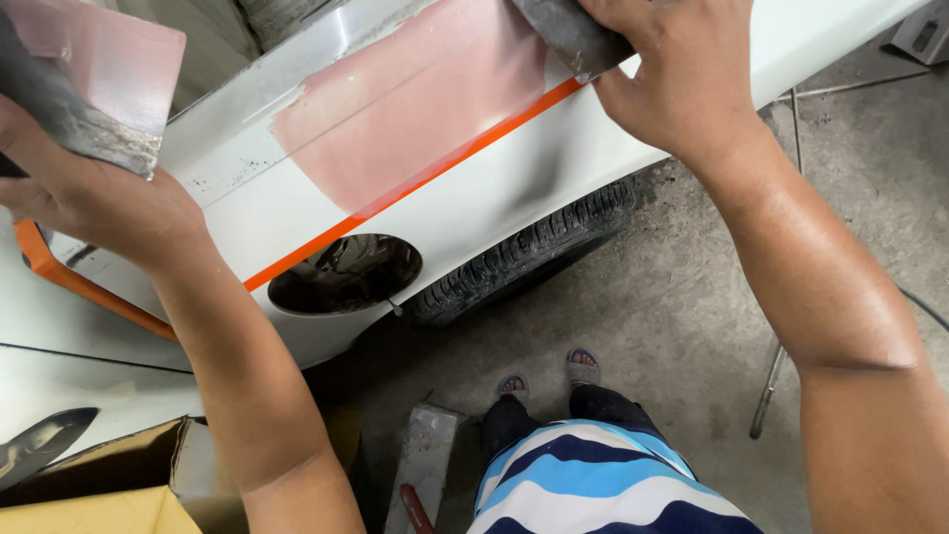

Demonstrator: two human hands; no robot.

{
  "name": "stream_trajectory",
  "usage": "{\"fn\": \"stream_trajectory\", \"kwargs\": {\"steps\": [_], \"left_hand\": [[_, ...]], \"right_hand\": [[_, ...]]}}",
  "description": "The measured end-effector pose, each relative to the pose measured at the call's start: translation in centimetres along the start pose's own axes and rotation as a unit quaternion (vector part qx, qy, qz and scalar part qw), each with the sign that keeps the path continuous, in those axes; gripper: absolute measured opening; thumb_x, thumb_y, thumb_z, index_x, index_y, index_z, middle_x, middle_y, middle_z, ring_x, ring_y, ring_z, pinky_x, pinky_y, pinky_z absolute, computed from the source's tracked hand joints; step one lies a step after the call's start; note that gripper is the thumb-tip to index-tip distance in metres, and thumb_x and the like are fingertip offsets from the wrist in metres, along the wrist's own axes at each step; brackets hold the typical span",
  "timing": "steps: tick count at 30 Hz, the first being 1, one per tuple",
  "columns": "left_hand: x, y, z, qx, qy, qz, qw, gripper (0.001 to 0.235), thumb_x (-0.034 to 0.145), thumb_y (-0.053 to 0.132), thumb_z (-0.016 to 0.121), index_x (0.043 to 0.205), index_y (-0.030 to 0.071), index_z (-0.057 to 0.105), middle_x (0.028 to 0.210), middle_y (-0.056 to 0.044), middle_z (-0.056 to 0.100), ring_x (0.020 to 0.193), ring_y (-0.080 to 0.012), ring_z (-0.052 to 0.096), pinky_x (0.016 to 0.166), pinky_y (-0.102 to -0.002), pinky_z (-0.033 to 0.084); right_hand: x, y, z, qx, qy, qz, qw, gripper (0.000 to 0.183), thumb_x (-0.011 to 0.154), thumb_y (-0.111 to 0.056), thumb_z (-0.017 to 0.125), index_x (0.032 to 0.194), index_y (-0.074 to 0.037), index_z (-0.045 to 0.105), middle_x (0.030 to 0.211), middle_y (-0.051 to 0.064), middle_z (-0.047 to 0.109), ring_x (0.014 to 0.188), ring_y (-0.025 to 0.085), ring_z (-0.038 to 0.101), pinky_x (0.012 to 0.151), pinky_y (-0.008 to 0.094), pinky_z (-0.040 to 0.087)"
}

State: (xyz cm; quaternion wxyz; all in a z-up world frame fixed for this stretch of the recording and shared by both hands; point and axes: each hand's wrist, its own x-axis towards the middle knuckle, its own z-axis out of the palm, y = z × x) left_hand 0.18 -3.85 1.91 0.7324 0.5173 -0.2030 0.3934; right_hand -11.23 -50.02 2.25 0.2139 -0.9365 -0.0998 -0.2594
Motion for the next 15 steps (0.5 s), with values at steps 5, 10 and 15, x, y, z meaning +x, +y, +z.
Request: {"fn": "stream_trajectory", "kwargs": {"steps": [5,10,15], "left_hand": [[-0.3,0.4,-0.2,0.014,0.027,-0.007,1.000,0.067,0.106,0.030,0.069,0.146,-0.010,0.033,0.147,-0.033,0.051,0.136,-0.0410,0.067,0.110,-0.052,0.058],[-0.3,0.3,-0.1,0.027,0.019,-0.001,0.999,0.064,0.107,0.030,0.069,0.144,-0.010,0.036,0.145,-0.033,0.052,0.130,-0.0398,0.068,0.107,-0.051,0.057],[-0.2,0.5,-0.1,0.056,0.021,0.003,0.998,0.065,0.106,0.031,0.068,0.143,-0.011,0.036,0.143,-0.035,0.053,0.129,-0.0414,0.068,0.109,-0.053,0.062]], "right_hand": [[-2.2,0.0,3.0,-0.044,0.092,-0.096,0.990,0.063,0.083,-0.010,0.078,0.145,-0.023,0.071,0.145,0.011,0.051,0.136,0.034,0.041,0.110,0.050,0.030],[-5.9,-0.7,8.4,-0.046,0.114,-0.116,0.986,0.057,0.090,-0.025,0.085,0.144,-0.030,0.069,0.151,0.007,0.046,0.150,0.036,0.030,0.123,0.053,0.025],[-7.7,-0.5,9.2,-0.073,0.098,-0.118,0.985,0.068,0.080,-0.020,0.082,0.145,-0.035,0.071,0.153,0.003,0.049,0.146,0.034,0.034,0.121,0.053,0.026]]}}
